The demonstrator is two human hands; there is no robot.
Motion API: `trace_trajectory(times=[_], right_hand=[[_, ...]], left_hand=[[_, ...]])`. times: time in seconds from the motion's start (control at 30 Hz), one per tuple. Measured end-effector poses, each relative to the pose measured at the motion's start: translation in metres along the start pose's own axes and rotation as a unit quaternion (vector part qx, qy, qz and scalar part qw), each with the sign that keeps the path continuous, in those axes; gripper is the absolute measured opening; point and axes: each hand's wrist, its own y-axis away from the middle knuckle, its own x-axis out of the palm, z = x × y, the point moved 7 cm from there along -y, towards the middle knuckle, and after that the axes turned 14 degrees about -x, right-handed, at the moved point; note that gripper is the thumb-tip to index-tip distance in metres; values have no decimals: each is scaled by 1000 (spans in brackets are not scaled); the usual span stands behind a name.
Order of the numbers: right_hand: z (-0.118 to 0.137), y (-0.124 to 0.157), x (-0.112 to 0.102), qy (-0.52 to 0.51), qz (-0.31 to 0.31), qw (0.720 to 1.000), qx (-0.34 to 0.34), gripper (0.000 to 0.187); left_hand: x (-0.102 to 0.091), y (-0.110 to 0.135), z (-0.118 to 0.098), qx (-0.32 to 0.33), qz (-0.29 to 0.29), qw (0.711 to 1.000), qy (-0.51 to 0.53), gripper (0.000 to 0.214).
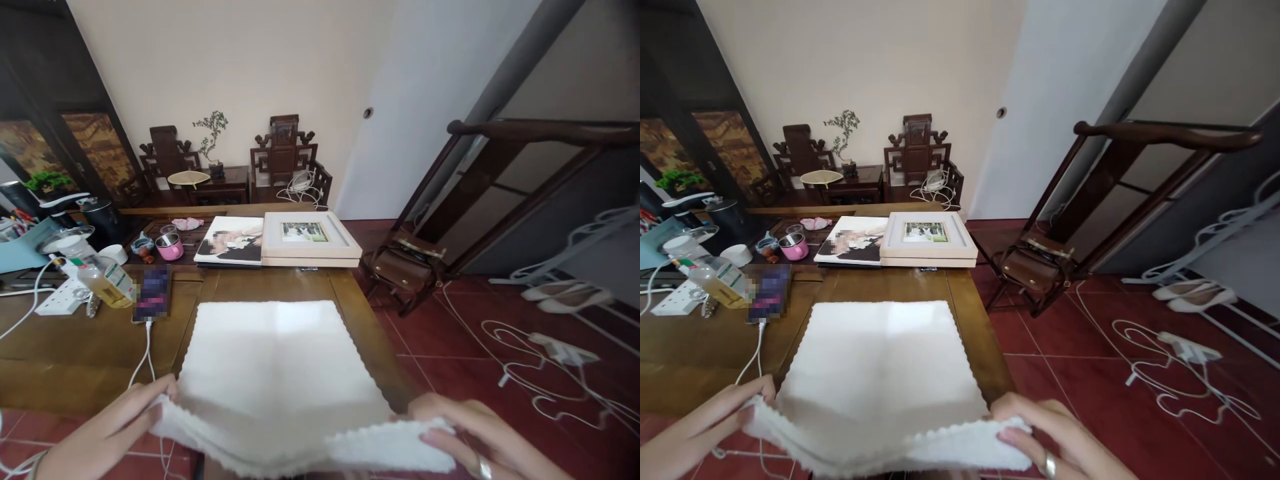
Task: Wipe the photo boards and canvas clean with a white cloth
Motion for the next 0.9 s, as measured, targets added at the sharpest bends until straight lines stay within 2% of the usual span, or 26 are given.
trace_trajectory(times=[0.1, 0.17, 0.27, 0.33, 0.4, 0.47, 0.57, 0.6, 0.67, 0.73, 0.8, 0.9], right_hand=[[-7, -38, -12, -22, -72, 997, -8, 24], [-19, -70, -14, -35, -95, 995, -20, 26], [-45, -110, -8, -10, -95, 995, -35, 26], [-61, -126, -3, 20, -84, 995, -44, 26], [-71, -134, -1, 36, -81, 994, -58, 25], [-77, -138, 3, 17, -67, 995, -66, 25], [-81, -143, 9, -32, -14, 999, -39, 41], [-81, -145, 10, -40, 14, 999, -27, 44], [-74, -150, 9, -39, 68, 997, -11, 37], [-57, -156, -5, -20, 71, 997, -30, 29], [-31, -157, -34, 18, -13, 996, -81, 24], [12, -142, -72, 63, -145, 972, -176, 13]], left_hand=[[-14, -25, -16, -34, 28, 998, 47, 24], [-19, -50, -28, -31, 31, 996, 77, 26], [-20, -89, -30, -33, -22, 997, 71, 28], [-21, -110, -25, -44, -88, 995, 35, 26], [-22, -124, -23, -12, -144, 989, 16, 22], [-17, -135, -20, 11, -129, 992, 9, 21], [-10, -147, -12, 3, -53, 998, 26, 25], [-9, -150, -11, -1, -26, 999, 37, 28], [-14, -151, -13, 6, 0, 998, 66, 33], [-32, -148, -24, 26, -31, 995, 92, 38], [-57, -138, -40, 50, -96, 990, 86, 41], [-86, -113, -69, 114, -172, 978, 40, 25]])
